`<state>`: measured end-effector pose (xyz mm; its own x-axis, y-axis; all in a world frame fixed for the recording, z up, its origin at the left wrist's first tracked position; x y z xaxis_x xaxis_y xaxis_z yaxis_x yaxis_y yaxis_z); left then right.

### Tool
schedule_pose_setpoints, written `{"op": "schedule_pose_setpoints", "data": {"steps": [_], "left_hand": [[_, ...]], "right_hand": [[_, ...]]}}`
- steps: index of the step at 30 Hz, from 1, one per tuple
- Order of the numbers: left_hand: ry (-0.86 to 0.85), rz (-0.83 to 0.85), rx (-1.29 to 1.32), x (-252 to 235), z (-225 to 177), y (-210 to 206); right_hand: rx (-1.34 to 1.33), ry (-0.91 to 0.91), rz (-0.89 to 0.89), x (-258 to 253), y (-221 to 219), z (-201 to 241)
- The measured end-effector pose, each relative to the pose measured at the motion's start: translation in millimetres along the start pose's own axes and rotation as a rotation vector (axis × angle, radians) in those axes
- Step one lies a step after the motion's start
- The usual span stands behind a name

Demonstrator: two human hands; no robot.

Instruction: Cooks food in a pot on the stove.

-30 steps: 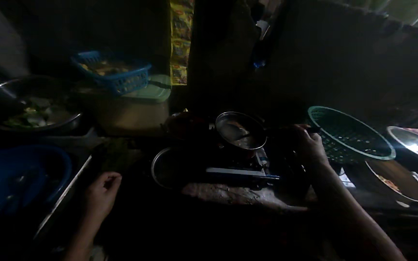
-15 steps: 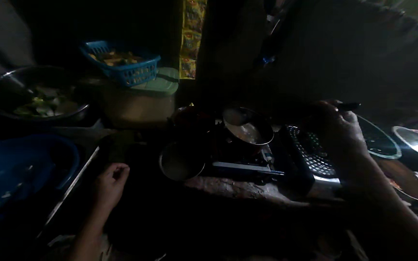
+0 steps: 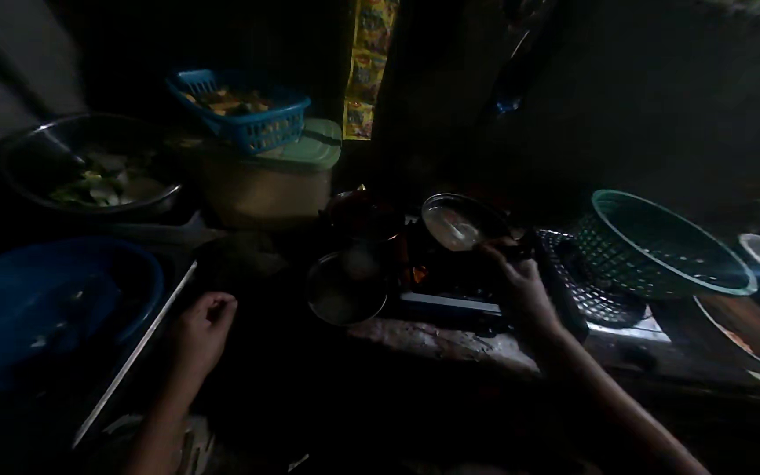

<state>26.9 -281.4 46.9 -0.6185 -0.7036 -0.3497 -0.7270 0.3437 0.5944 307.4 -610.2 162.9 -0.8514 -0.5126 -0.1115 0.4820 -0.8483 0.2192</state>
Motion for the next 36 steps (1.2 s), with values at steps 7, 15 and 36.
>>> {"op": "schedule_pose_setpoints", "data": {"steps": [7,15,36], "left_hand": [[-0.015,0.007,-0.014,-4.6,1.7,1.0],[-0.036,-0.008,-0.001,-9.0,-5.8,-6.3],[-0.01,-0.043,-0.043,-1.2,-11.7,-12.2]], "right_hand": [[0.429,0.426,0.212,33.1,-36.6,-6.6],[0.654,0.819,0.087,57.8,-0.6,46.4],[-0.026,0.023,-0.278,-52.7,98.6,-15.7]]}}
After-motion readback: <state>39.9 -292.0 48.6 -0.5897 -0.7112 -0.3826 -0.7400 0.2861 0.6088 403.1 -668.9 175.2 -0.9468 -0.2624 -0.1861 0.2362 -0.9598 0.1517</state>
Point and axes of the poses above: each hand's wrist, its own x-axis away from the middle knuckle, its own y-axis out of the back of the hand, z = x × y, the point moved 3 cm from there along -x, towards the middle knuckle, and after that the axes turned 6 degrees about -y, right-handed, at the moved point
